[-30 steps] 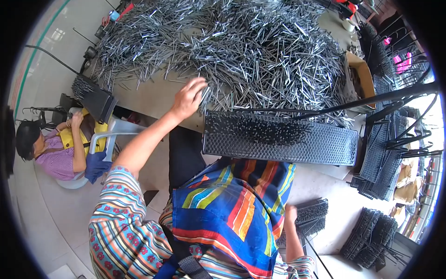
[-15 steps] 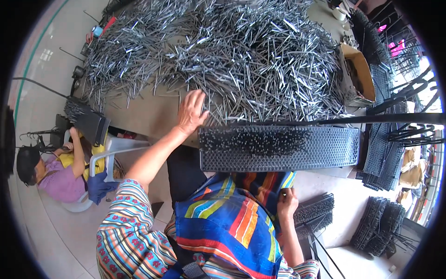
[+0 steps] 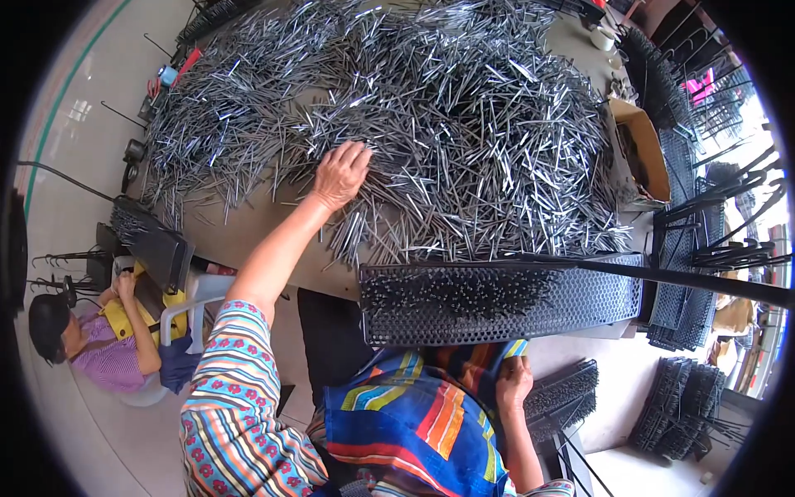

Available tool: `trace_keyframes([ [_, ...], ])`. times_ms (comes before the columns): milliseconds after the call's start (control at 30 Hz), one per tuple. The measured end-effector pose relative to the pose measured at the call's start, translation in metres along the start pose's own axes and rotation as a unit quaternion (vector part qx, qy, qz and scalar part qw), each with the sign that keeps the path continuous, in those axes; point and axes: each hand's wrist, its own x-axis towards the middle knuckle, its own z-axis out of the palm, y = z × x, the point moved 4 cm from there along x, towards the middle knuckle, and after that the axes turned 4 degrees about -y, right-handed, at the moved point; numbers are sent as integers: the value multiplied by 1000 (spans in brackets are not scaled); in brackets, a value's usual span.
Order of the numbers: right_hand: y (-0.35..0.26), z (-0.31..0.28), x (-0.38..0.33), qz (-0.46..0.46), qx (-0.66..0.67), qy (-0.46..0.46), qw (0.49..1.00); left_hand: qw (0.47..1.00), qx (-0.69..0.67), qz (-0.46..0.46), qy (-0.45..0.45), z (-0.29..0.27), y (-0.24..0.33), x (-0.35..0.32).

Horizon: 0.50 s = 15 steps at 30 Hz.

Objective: Manually inserting thin metal pins into a perforated base to assemble industrial-style brushes.

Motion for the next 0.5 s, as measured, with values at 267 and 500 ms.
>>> trace_keyframes([
  [267, 3, 11, 6, 4, 11, -1, 1000, 994, -32, -88, -51, -23, -34, -56],
  [500, 9, 13, 5, 4, 10, 11, 1000, 984, -29, 139, -109, -56, 53, -26],
])
